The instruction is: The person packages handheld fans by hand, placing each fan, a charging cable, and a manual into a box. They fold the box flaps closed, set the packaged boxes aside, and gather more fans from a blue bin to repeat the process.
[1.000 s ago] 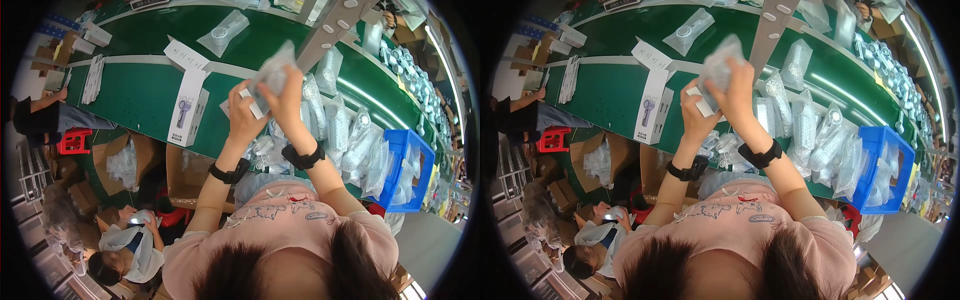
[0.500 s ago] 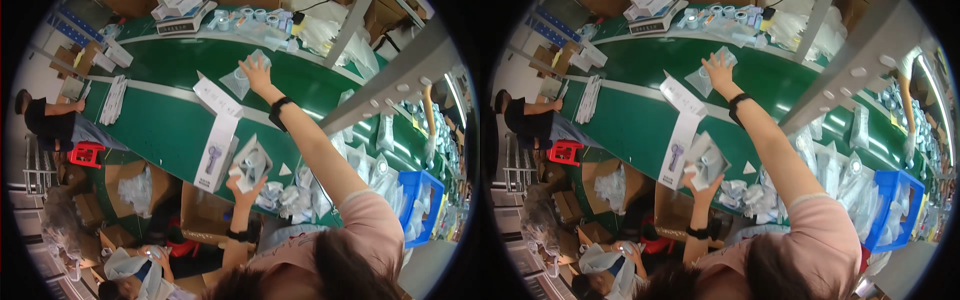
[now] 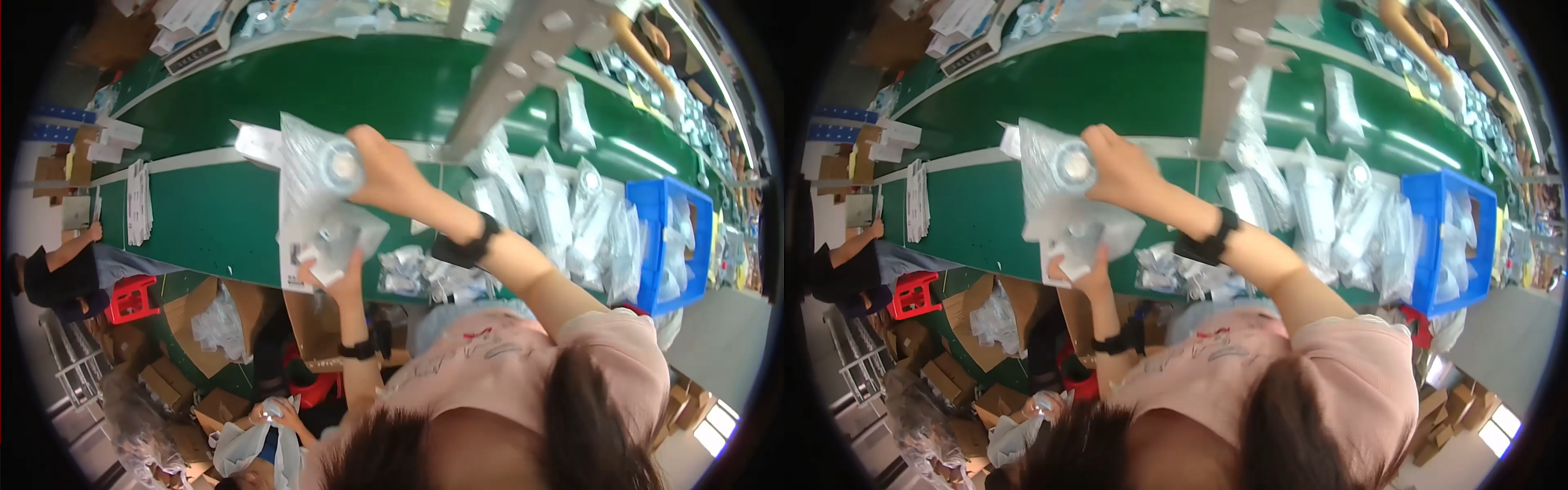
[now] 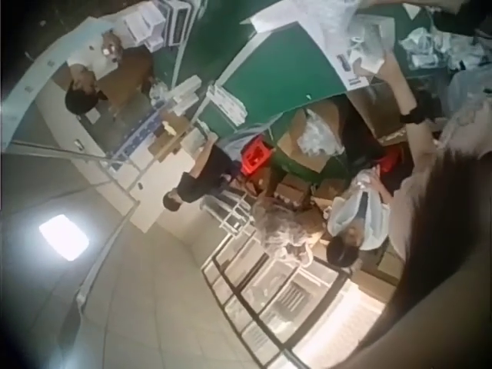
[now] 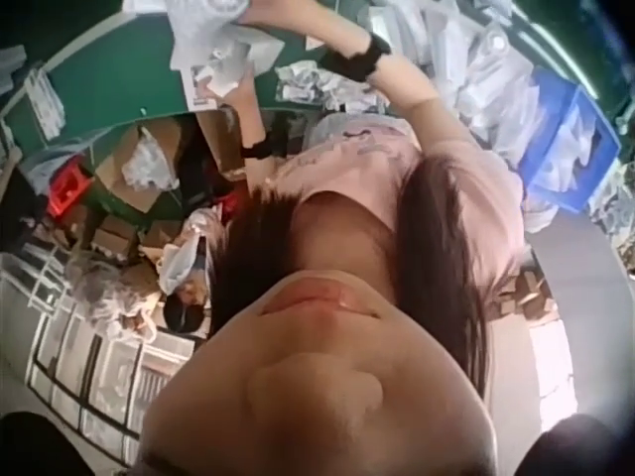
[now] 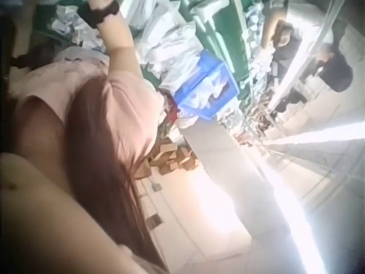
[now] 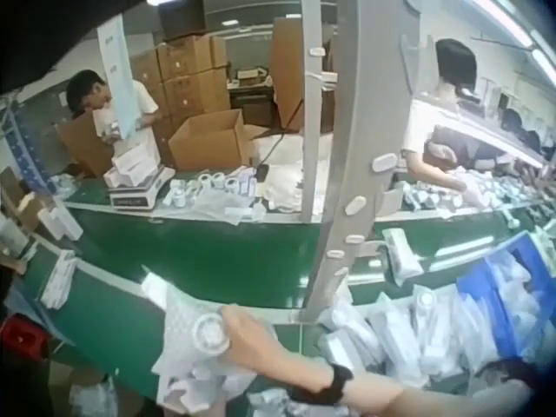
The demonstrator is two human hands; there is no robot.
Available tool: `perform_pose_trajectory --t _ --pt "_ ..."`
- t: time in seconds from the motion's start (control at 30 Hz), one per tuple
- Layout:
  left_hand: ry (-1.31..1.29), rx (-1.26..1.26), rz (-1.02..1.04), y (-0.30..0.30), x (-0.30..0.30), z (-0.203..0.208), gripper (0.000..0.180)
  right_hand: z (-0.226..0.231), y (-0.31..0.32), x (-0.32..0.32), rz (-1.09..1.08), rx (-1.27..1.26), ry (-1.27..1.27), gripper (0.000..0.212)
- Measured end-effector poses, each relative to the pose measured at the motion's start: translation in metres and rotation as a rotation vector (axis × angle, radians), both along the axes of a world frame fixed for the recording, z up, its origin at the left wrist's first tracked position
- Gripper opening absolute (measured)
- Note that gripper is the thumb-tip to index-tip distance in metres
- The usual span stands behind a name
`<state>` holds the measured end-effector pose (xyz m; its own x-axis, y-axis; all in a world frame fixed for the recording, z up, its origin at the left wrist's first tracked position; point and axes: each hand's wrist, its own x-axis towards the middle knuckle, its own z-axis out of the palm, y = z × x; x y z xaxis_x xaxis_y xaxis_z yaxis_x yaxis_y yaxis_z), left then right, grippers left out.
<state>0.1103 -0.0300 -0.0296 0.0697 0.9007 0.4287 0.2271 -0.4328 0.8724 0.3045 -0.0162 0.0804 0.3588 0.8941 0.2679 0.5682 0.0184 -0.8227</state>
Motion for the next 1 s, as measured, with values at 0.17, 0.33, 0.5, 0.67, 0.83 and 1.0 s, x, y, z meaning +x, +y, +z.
perform_pose_trajectory --t 0.17,0.33,0.5,0.67,0.83,1.0 --pt "0.200 0.163 -0.131 0.018 0.029 0.024 0.080 0.018 -0.159 0.044 -0.159 -0.388 -0.002 0.070" --pt "0.162 0.168 -0.405 0.028 0.079 0.021 0.079 -0.039 -0.279 0.119 -0.752 -0.640 -0.133 0.083" --pt "0.073 -0.014 -0.678 0.039 0.088 0.029 0.069 -0.054 -0.280 0.119 -0.863 -0.931 -0.478 0.078" --pt "0.343 0.081 -0.622 0.046 0.084 0.069 0.046 -0.044 -0.200 0.070 -0.235 -0.449 -0.649 0.058" --pt "0.460 0.094 -0.616 0.044 0.092 0.084 0.028 -0.109 -0.140 0.019 0.130 -0.565 -0.796 0.037" --pt "0.399 -0.037 -0.467 0.048 0.096 0.083 0.019 -0.105 -0.133 0.026 0.364 -0.665 -0.910 0.019"
